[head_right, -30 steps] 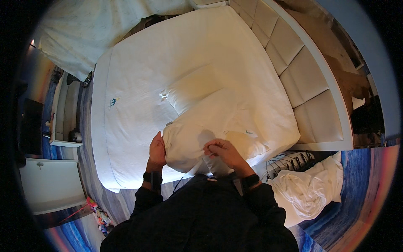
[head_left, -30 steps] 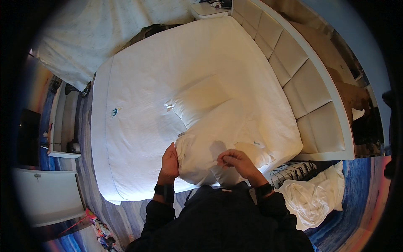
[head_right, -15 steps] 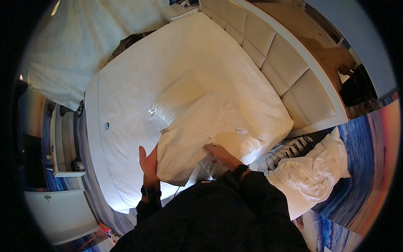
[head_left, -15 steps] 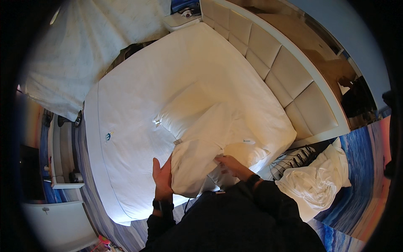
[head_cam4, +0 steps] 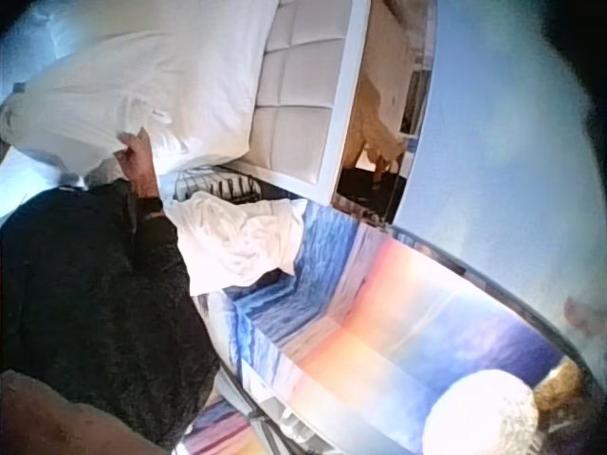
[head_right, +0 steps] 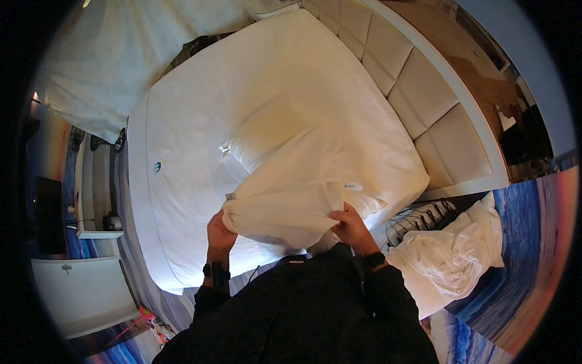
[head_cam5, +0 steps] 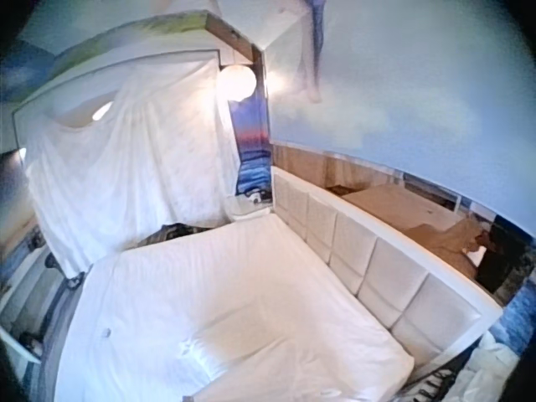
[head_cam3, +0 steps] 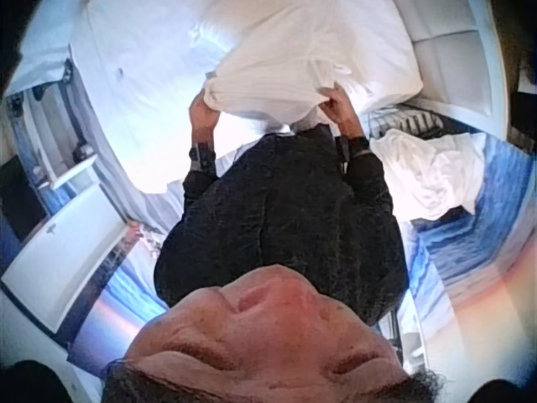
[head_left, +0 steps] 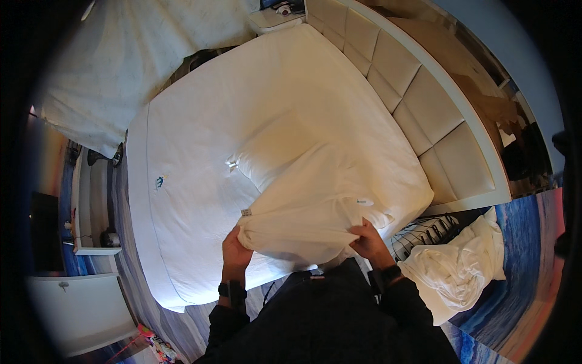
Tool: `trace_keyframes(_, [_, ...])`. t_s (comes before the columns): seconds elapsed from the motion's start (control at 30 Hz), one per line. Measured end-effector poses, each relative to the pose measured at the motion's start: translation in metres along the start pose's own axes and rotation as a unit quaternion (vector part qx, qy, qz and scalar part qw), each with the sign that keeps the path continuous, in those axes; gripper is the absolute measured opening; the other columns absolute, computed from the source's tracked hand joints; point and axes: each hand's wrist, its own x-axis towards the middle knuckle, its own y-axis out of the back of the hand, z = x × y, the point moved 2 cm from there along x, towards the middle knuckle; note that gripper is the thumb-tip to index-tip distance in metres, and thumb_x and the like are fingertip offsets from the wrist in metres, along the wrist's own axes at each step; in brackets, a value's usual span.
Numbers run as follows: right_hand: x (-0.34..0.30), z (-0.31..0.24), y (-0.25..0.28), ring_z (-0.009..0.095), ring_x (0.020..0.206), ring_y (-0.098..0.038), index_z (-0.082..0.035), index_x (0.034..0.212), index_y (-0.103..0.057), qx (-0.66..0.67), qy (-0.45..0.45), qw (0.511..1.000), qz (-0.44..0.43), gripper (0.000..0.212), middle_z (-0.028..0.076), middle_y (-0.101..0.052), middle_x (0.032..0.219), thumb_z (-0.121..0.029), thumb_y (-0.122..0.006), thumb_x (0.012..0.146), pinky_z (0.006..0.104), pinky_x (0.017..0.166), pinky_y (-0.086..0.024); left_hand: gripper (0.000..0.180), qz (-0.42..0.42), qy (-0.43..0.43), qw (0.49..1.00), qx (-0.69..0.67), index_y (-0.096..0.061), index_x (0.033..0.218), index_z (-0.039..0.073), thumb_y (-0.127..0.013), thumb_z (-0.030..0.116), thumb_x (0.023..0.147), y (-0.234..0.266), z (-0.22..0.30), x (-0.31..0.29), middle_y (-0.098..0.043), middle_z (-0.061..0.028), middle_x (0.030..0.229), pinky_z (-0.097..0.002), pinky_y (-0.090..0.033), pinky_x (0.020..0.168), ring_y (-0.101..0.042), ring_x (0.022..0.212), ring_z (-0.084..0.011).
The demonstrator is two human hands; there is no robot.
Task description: The person inserts a pillow into a pillowcase on a bed, then repeats the process with a second pillow. The person aligns the pillowcase opening, pushes the pillow inside, and smooths the fabric to fit.
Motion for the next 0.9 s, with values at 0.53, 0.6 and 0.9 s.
trace_keyframes(0.53, [-0.037, 0.068, 0.11, 0.044, 0.085, -0.07, 0.001, 0.089, -0.071, -0.87, -0.09, 0.46, -0.152, 0.021, 0.026, -0.07, 0.09, -0.017, -0.066, 0.081, 0.0531, 0.077, -0.057, 0.026, 0.151, -0.165, 0.651, 0.726, -0.065, 0.084, -0.002, -0.072, 0.023, 0.082, 0.053, -0.066, 0.009, -0.069, -0.0164, 0.073, -0.0417, -0.053, 0.067, -0.067, 0.071, -0.0305])
trace_keyframes(0.6, [-0.037, 0.07, 0.108, 0.044, 0.086, -0.07, 0.0, 0.09, -0.072, -0.872, -0.127, 0.451, -0.14, 0.02, 0.025, -0.07, 0.088, -0.018, -0.065, 0.084, 0.0545, 0.08, -0.056, 0.028, 0.137, -0.16, 0.685, 0.697, -0.063, 0.08, -0.003, -0.069, 0.024, 0.086, 0.047, -0.061, 0.01, -0.066, -0.0141, 0.069, -0.0395, -0.05, 0.063, -0.064, 0.068, -0.0247])
trace_keyframes(0.9, [0.004, 0.035, 0.033, 0.045, 0.101, -0.064, 0.0, 0.12, -0.055, -0.775, 0.149, 0.583, 0.191, 0.053, 0.023, -0.061, 0.114, -0.032, -0.074, 0.082, 0.0524, 0.085, -0.054, 0.034, 0.07, -0.125, 0.867, 0.477, -0.07, 0.103, -0.006, -0.053, 0.024, 0.105, -0.019, -0.032, 0.004, -0.068, -0.002, 0.088, -0.0264, -0.047, 0.069, -0.059, 0.078, -0.0087])
